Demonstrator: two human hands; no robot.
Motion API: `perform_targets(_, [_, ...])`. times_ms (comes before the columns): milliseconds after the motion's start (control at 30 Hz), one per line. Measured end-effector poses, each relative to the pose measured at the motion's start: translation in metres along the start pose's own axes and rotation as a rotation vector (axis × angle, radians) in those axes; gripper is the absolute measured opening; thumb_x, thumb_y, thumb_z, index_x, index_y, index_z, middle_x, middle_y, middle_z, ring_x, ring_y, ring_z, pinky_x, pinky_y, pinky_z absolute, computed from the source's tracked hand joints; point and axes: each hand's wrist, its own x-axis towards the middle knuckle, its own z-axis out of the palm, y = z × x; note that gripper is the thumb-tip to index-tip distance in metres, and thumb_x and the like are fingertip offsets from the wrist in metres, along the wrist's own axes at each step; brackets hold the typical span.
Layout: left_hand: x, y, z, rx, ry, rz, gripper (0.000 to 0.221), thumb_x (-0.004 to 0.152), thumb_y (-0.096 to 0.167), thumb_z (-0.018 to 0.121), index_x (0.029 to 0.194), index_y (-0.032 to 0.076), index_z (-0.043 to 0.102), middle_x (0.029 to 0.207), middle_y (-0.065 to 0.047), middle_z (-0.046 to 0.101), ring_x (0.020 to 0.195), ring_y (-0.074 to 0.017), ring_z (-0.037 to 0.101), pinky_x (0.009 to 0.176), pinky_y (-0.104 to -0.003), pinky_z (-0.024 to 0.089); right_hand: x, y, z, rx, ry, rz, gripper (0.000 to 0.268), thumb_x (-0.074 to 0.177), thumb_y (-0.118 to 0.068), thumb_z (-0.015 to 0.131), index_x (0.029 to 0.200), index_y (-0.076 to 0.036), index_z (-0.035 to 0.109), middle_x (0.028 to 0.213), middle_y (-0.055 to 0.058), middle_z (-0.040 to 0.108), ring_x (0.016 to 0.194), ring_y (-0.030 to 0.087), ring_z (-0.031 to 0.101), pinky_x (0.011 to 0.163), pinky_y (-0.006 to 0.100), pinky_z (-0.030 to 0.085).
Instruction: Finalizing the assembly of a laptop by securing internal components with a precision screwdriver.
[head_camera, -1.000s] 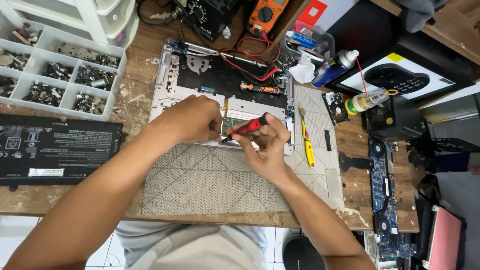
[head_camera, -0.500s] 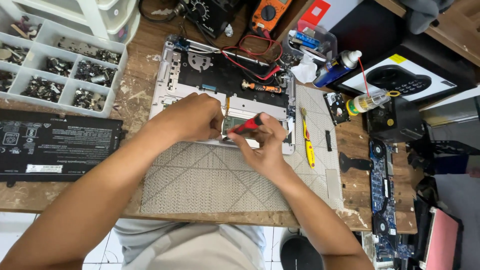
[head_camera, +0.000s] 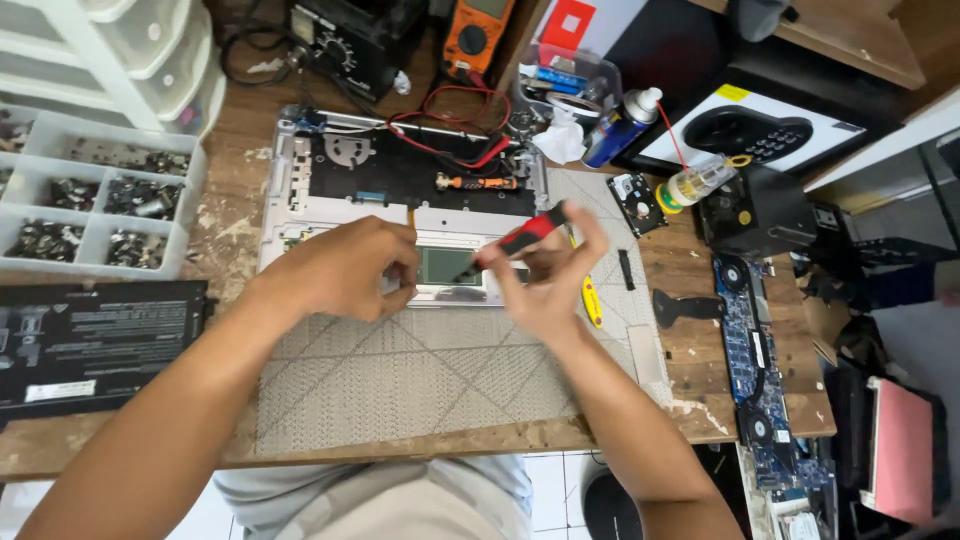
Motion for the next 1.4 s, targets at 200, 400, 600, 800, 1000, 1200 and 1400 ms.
perform_targets(200, [0.025, -0.006, 0.031, 0.037, 0.085, 0.142, 0.008, 0.081, 0.005, 0.072, 0.081, -0.001, 0.077, 0.075, -0.017, 0.07, 0.077, -0.0361, 0.07, 0.075, -0.043, 0.06, 0.03, 0.017, -0.084, -0.148, 0.033, 0.118, 0.073, 0.097, 0.008, 0.068, 0.153, -0.007, 0.023, 0.069, 0.004, 0.056, 0.054, 0.012, 0.056, 0.049, 0.019, 0.045])
perform_targets(400, [0.059, 0.012, 0.053, 0.215, 0.143, 0.287, 0.01, 0.085, 0.013, 0.073, 0.092, 0.009, 0.078, 0.081, -0.008, 0.07, 0.084, -0.026, 0.067, 0.084, -0.037, 0.047, 0.036, 0.04, -0.122, -0.292, -0.254, 0.41, 0.076, 0.087, 0.006, 0.072, 0.155, -0.009, 0.041, 0.058, 0.005, 0.056, 0.043, 0.014, 0.055, 0.039, 0.022, 0.042])
perform_targets(600, [0.105, 0.013, 0.072, 0.23, 0.254, 0.326, 0.039, 0.087, 0.014, 0.072, 0.125, 0.008, 0.067, 0.097, -0.012, 0.067, 0.094, -0.0298, 0.064, 0.084, -0.041, 0.043, 0.032, 0.04, -0.125, -0.583, -0.423, 0.484, 0.075, 0.082, -0.011, 0.075, 0.152, -0.009, 0.048, 0.06, 0.008, 0.065, 0.051, 0.023, 0.064, 0.051, 0.034, 0.054])
perform_targets(800, [0.119, 0.003, 0.091, 0.372, 0.287, 0.381, 0.056, 0.092, 0.024, 0.068, 0.146, 0.017, 0.053, 0.111, -0.013, 0.06, 0.096, -0.0314, 0.061, 0.084, -0.043, 0.043, 0.031, 0.033, -0.125, -0.676, -0.511, 0.555, 0.075, 0.085, -0.007, 0.07, 0.153, 0.001, 0.041, 0.059, 0.013, 0.067, 0.053, 0.028, 0.067, 0.055, 0.038, 0.054])
perform_targets(1000, [0.116, 0.012, 0.085, 0.383, 0.141, 0.386, 0.038, 0.097, 0.029, 0.061, 0.134, 0.023, 0.065, 0.13, -0.013, 0.061, 0.124, -0.035, 0.054, 0.101, -0.054, 0.035, 0.031, 0.033, -0.127, -0.745, -0.547, 0.532, 0.068, 0.084, -0.007, 0.074, 0.148, -0.005, 0.051, 0.055, 0.008, 0.067, 0.048, 0.026, 0.068, 0.049, 0.034, 0.053])
perform_targets(1200, [0.119, 0.001, 0.091, 0.288, 0.197, 0.428, 0.041, 0.094, 0.025, 0.066, 0.134, 0.017, 0.065, 0.122, -0.008, 0.068, 0.121, -0.0281, 0.057, 0.105, -0.052, 0.033, 0.046, 0.005, -0.142, -0.797, -0.529, 0.594, 0.037, 0.093, -0.011, 0.07, 0.129, -0.002, 0.066, 0.051, 0.011, 0.065, 0.044, 0.024, 0.064, 0.049, 0.03, 0.052])
perform_targets(1400, [0.117, -0.003, 0.092, 0.165, 0.306, 0.443, 0.031, 0.093, 0.021, 0.068, 0.123, 0.015, 0.07, 0.12, -0.003, 0.071, 0.115, -0.0219, 0.059, 0.103, -0.046, 0.034, 0.051, -0.001, -0.161, -1.022, -0.649, 0.729, 0.034, 0.094, -0.027, 0.073, 0.117, -0.003, 0.068, 0.047, 0.006, 0.062, 0.038, 0.018, 0.059, 0.044, 0.029, 0.048])
